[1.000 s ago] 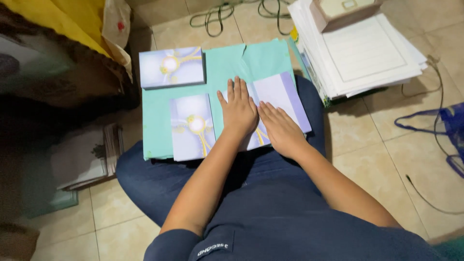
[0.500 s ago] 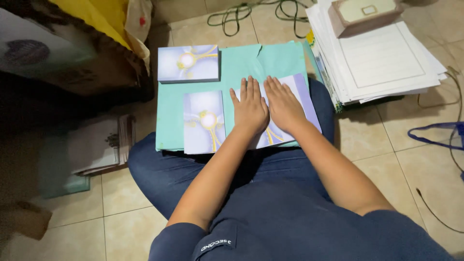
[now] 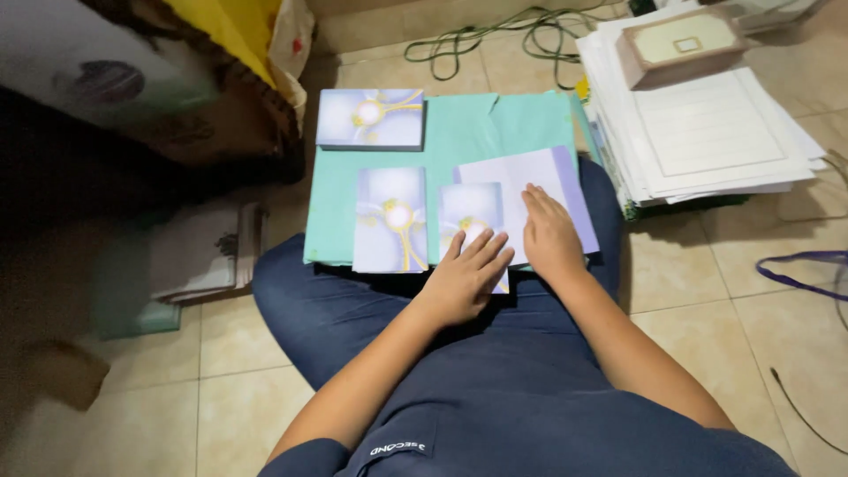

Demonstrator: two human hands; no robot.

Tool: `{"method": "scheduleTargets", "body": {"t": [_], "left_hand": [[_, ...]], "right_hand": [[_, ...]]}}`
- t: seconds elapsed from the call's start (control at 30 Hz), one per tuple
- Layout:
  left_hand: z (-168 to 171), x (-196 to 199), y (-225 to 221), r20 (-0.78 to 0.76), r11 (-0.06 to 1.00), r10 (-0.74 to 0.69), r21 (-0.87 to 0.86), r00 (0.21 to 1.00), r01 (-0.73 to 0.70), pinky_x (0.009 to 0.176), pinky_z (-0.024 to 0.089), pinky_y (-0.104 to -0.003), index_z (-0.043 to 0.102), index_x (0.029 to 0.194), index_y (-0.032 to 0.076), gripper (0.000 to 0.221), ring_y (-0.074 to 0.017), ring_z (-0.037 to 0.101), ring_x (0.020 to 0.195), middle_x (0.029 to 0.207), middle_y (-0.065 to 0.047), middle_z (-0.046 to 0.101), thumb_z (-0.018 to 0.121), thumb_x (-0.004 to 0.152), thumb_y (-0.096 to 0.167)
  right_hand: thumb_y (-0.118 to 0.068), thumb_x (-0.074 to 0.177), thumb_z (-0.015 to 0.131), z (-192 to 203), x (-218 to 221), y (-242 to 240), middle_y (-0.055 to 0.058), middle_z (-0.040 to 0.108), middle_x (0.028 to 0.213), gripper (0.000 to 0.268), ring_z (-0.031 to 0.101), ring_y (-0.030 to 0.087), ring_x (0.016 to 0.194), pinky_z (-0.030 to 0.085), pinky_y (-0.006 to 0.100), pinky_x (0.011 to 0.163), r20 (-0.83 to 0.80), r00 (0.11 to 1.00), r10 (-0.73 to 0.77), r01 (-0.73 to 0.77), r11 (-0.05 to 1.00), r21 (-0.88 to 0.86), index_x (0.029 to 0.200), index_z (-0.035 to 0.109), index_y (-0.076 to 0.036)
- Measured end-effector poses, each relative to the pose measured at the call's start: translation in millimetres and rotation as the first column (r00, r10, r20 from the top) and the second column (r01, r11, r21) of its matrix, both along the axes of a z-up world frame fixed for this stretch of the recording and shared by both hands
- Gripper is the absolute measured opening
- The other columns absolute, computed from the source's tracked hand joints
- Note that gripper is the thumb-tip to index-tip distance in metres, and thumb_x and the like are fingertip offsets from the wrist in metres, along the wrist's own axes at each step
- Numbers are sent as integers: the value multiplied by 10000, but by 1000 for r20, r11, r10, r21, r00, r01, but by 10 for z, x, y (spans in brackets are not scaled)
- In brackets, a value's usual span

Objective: The person is manually folding printed paper sheets one by one on a low surface while sitting on the floor.

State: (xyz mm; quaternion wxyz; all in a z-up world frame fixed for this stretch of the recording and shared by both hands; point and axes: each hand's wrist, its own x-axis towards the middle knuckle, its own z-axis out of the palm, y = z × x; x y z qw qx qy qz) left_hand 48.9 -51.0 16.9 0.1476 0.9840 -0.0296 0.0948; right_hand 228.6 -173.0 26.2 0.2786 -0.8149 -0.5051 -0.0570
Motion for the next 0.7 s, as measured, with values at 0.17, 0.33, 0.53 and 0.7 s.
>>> {"method": "scheduleTargets", "body": {"t": [0.17,0.33,0.53,0.7], "left_hand": [[238,-410,342,297,990,142,-27,944,-140,1056,406,-669,448,1546,121,702,-440,482,1395,1522,-169,518,505,859,-12],[-122,-651,678,368,908,348,97,862,-407,1106,351,-617,555,1487,219,620,-398,496,1391,1504,-107,555,555,883,81],[75,-459,548,284,932,359,-64,889,-356,1196,122,-655,561,1461,144,726,-387,423,1454,1528,-143,529,632,876,568],[100,347,294,32,905,425,-34,905,-424,1198,210,-653,522,1488,96,625,-454,351,1491,1578,-237,427,418,1037,517]], "right_hand": [[8,992,454,64,38,-13,251,536,1478,427,476,358,1408,364,454,1180,-113,994,8,-14,998,-57,1399,574,58],[9,999,487,63,316,-261,304,583,1389,408,519,437,1340,400,493,1133,-218,975,37,-30,999,37,1388,596,70],[-482,1032,554,-4,532,-521,322,367,1576,798,351,444,1467,284,553,1194,-223,914,-340,264,914,-309,1546,367,100],[-504,1087,468,268,341,-495,340,358,1562,769,347,452,1456,297,541,1198,-461,812,-358,244,926,-289,1520,374,124]]}}
